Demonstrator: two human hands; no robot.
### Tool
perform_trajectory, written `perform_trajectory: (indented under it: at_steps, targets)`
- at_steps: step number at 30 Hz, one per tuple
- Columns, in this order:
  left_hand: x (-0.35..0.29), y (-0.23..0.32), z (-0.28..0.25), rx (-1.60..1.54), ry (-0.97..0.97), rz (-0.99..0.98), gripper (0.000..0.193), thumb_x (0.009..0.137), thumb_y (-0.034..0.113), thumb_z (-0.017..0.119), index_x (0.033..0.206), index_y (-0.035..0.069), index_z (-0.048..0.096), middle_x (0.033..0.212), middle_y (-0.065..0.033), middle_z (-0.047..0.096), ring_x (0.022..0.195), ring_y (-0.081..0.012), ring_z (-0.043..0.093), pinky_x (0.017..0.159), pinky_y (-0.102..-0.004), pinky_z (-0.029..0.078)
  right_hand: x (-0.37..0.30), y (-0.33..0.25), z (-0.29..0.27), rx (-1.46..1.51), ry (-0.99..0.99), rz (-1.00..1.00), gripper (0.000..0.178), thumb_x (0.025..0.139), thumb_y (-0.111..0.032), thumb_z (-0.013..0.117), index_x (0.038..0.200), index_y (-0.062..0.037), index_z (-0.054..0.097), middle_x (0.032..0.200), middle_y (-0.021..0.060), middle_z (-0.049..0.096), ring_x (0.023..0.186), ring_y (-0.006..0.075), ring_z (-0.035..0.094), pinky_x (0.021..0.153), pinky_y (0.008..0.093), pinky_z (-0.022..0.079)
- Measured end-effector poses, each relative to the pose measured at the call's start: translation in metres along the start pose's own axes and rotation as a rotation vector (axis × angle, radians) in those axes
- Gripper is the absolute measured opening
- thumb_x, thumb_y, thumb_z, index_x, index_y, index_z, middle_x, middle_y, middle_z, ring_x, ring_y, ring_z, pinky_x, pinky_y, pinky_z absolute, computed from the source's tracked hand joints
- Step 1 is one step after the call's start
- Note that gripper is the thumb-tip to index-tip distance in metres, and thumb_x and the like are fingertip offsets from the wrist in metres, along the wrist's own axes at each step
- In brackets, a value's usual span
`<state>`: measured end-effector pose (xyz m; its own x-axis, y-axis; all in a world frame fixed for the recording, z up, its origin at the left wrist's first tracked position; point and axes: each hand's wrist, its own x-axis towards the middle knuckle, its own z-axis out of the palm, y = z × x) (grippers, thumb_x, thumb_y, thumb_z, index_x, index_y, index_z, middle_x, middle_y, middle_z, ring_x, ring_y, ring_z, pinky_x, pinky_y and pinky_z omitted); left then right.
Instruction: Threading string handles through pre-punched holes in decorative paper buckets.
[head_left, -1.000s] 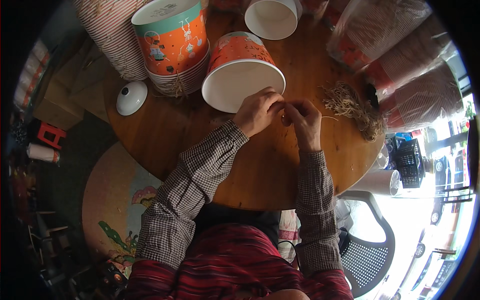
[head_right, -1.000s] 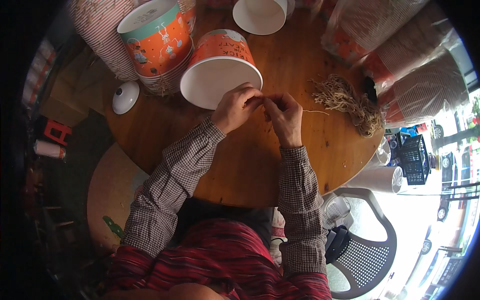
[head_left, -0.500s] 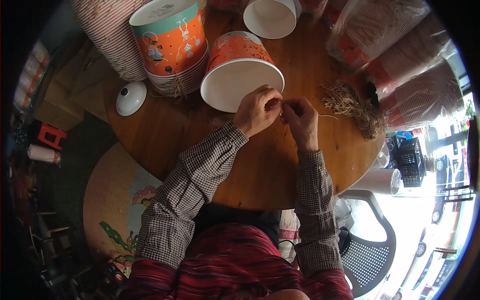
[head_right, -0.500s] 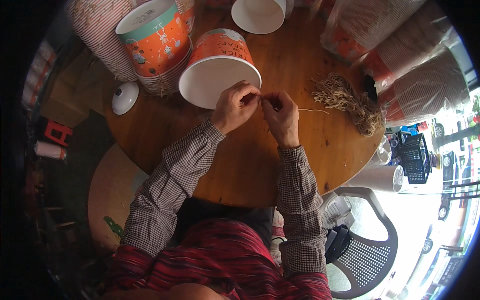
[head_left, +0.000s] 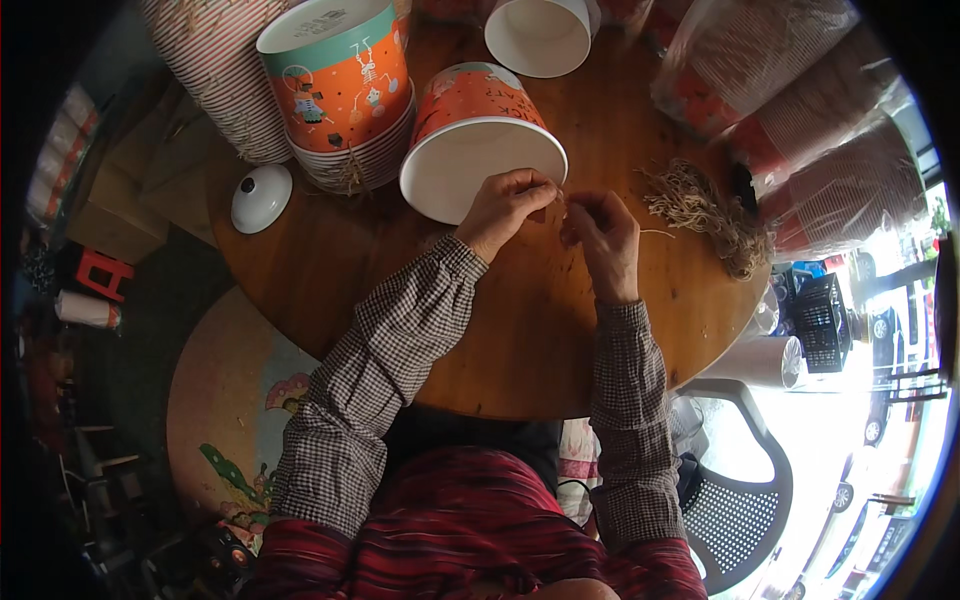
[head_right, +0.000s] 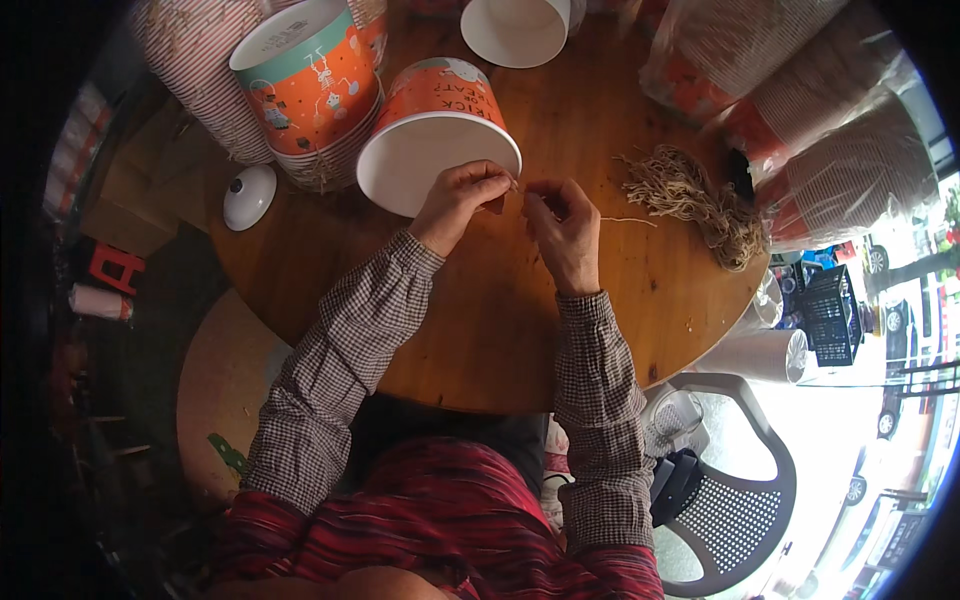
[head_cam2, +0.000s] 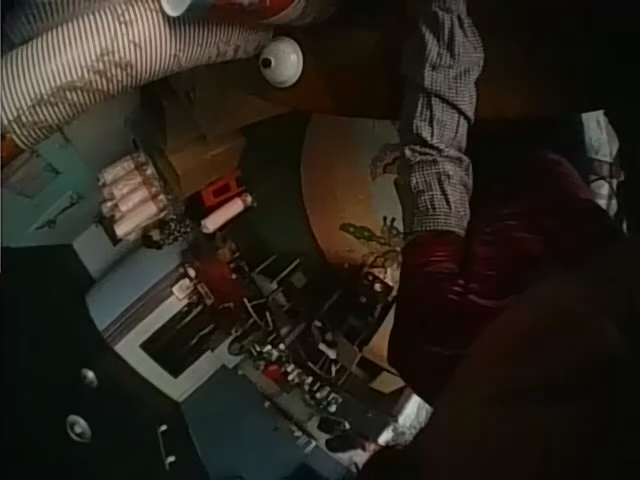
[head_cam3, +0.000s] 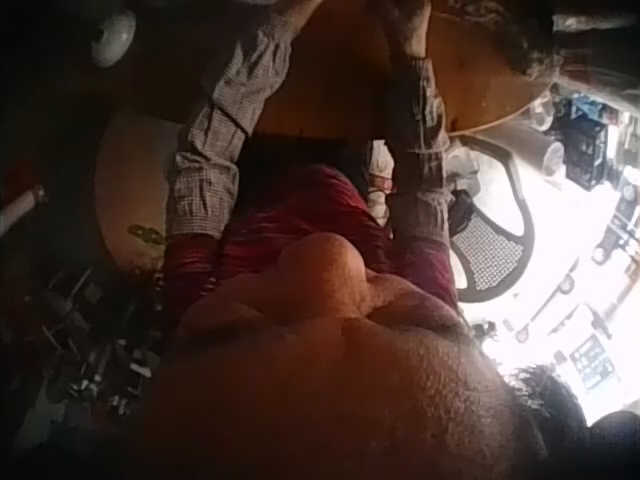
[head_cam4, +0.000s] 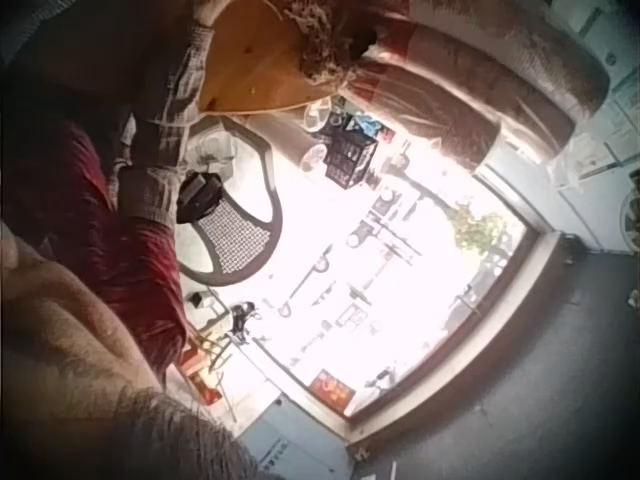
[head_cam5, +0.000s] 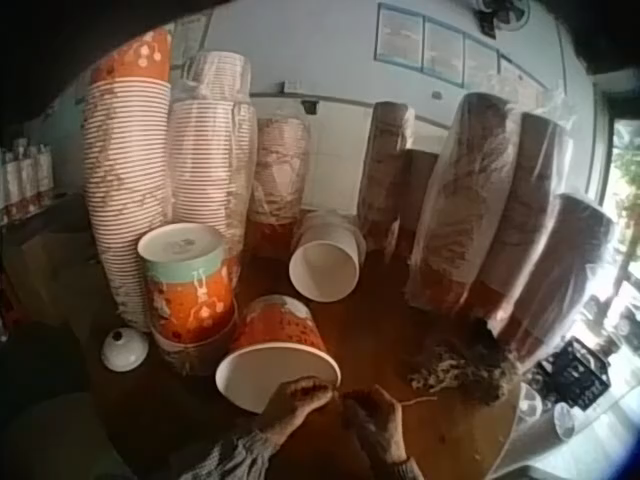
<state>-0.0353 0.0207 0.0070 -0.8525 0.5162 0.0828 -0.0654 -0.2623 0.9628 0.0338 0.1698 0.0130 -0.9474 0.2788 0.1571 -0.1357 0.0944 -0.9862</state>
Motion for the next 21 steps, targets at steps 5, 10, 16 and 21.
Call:
perform_trajectory:
  at_steps: [5,10,16,21]
  targets:
    - [-0.0005,-0.0004,0.0012,-0.035,-0.005,-0.003,0.019,0.092,0.018,0.059,0.093,0.000,0.066,0.084,-0.0012,0.064,0.075,-0.0077,0.057,0.069,-0.0223,0.048,-0.0015,-0.0040,0.0022,-0.012,0.011,-0.023,0.012,0.087,-0.007,0.064,0.093,0.0028,0.063,0.077,0.0033,0.064,0.060,0.0053,0.055,0.051,0.0197,0.044]
    - [0.0002,-0.0027,-0.0011,0.059,-0.037,0.041,0.018,0.090,0.019,0.063,0.092,0.001,0.067,0.082,-0.0013,0.064,0.075,-0.0080,0.057,0.069,-0.0219,0.048,-0.0011,-0.0027,0.0031,-0.033,0.027,-0.016,0.012,0.086,-0.008,0.066,0.091,0.0026,0.065,0.073,0.0019,0.063,0.058,0.0043,0.053,0.051,0.0190,0.044]
    - [-0.0004,-0.0007,-0.0018,0.036,-0.033,0.016,0.019,0.091,0.018,0.062,0.096,0.001,0.068,0.088,-0.0027,0.066,0.078,-0.0081,0.058,0.069,-0.0225,0.048,-0.0002,0.0028,0.0021,-0.031,0.009,-0.015,0.015,0.086,-0.008,0.066,0.098,0.0020,0.067,0.074,0.0014,0.063,0.058,0.0039,0.053,0.051,0.0186,0.043]
    - [-0.0011,0.0008,0.0012,0.053,0.000,0.024,0.019,0.090,0.018,0.063,0.096,0.000,0.069,0.086,-0.0033,0.068,0.076,-0.0084,0.059,0.066,-0.0222,0.048,-0.0006,0.0009,0.0018,-0.105,0.003,-0.066,0.019,0.086,-0.005,0.065,0.103,-0.0013,0.069,0.077,-0.0001,0.063,0.059,0.0038,0.053,0.052,0.0187,0.043]
